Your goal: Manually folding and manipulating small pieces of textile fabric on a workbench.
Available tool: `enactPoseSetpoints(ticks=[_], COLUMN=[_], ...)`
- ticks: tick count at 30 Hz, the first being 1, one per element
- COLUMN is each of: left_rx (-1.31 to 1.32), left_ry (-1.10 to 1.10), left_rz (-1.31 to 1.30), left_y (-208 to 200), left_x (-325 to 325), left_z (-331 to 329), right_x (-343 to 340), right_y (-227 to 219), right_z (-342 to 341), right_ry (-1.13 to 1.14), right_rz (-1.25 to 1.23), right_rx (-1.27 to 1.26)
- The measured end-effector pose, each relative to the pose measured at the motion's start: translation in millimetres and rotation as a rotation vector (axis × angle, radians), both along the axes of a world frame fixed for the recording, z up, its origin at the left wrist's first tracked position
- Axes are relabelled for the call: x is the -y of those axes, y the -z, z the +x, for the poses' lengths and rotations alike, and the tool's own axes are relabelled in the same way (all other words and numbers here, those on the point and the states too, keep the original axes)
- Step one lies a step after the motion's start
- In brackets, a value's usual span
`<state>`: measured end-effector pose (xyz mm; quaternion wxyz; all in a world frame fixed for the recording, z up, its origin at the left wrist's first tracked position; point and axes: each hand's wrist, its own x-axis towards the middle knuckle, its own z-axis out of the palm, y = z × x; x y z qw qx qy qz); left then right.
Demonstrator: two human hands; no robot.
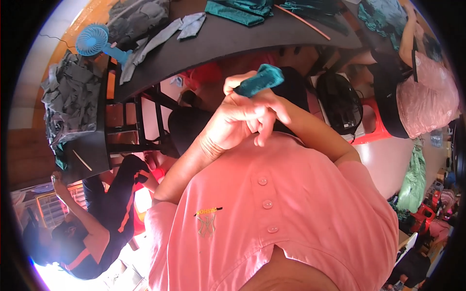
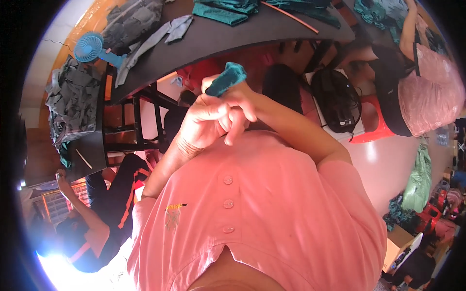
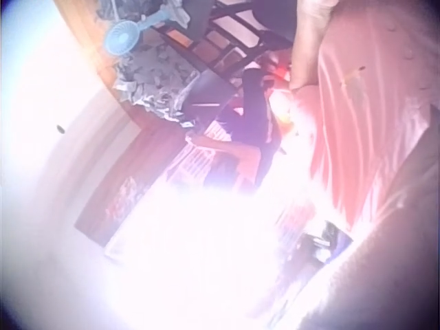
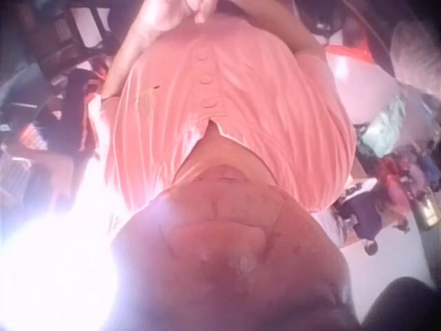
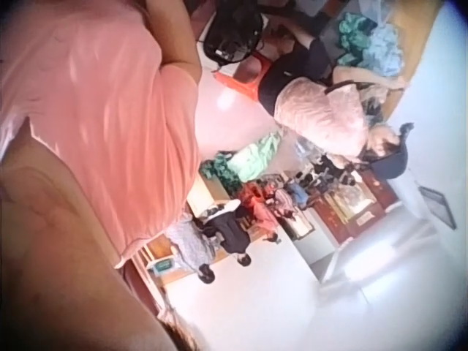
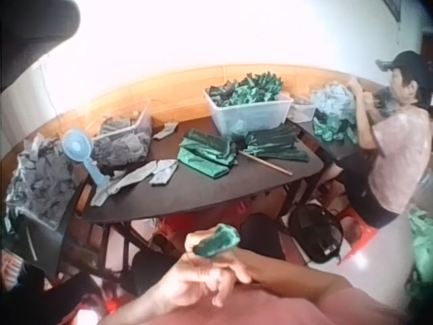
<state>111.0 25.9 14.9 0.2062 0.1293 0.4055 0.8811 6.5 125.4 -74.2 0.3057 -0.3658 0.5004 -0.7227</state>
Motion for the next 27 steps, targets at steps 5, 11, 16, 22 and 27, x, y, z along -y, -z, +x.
enactPoseSetpoints(ticks=[5,11,16,22,27], left_rx=[0.069,0.119,0.227,0.175,0.187], left_ry=[0.085,0.150,0.129,0.346,0.309], left_rz=[0.159,0.259,0.340,0.436,0.375], left_y=[12.2,6.1,-14.3,-8.3,-10.7], left_x=[17.1,5.0,-8.3,-9.6,-14.9], left_z=[3.8,18.7,33.8,36.3,39.4], right_x=[-57.0,-97.3,-107.2,-108.7,-109.2], right_y=[-69.3,-133.8,-133.9,-116.6,-108.4], right_z=[10.5,27.4,52.4,67.9,74.8], right_ry=[0.473,0.385,0.543,0.544,0.605], right_rz=[0.117,-0.029,-0.176,-0.188,-0.213], right_rx=[-0.537,-1.115,-1.161,-1.173,-1.106])
